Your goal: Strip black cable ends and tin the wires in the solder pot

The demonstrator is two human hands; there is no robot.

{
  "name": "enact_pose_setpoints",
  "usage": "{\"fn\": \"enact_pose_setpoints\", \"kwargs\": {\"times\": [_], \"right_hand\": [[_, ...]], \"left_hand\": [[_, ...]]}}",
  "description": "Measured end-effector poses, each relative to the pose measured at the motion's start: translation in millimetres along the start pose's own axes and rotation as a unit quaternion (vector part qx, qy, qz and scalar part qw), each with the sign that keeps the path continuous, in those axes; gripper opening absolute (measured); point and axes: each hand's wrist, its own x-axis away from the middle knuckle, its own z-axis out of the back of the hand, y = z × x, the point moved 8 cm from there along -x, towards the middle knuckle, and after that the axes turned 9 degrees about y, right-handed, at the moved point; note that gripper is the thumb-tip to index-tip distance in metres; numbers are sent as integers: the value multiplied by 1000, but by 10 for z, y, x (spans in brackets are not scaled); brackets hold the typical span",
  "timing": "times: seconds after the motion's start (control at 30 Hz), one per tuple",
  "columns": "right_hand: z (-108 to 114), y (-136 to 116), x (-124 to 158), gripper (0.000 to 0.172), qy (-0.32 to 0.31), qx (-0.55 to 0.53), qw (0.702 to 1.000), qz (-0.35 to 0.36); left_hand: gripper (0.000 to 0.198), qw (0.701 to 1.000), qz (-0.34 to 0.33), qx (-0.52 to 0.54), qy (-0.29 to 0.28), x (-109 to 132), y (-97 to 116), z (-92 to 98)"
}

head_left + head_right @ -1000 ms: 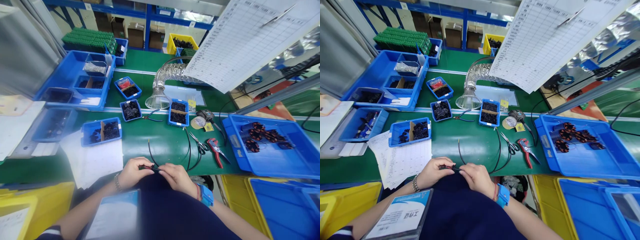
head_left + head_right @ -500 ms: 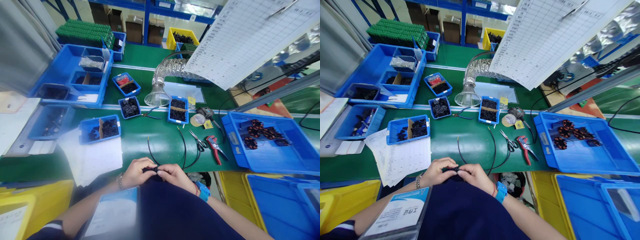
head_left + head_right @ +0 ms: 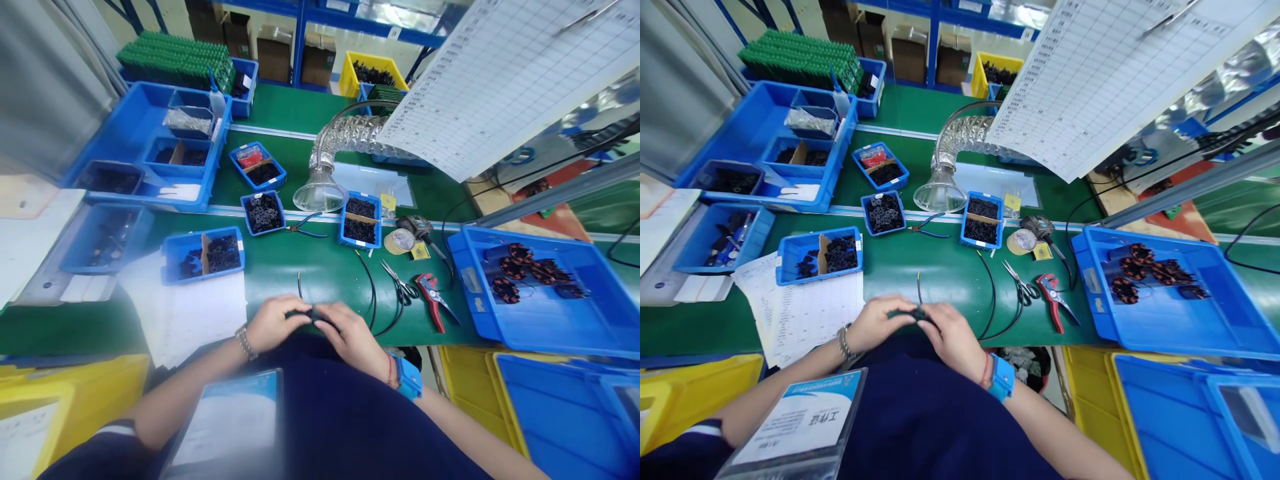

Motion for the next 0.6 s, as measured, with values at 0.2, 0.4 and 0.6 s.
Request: {"fn": "enact_pose_setpoints", "kwargs": {"times": [0.2, 0.4, 0.6], "right_hand": [[-583, 352, -153, 21, -108, 132, 985, 25], [-1053, 992, -329, 9, -128, 203, 968, -76], [-1121, 872, -148, 10, -190, 137, 972, -29]], "left_hand": [[16, 997, -10, -42, 58, -590, -275, 445], [17, 995, -45, -82, 40, -729, -357, 452], [16, 986, -33, -161, 28, -655, -763, 368]]}}
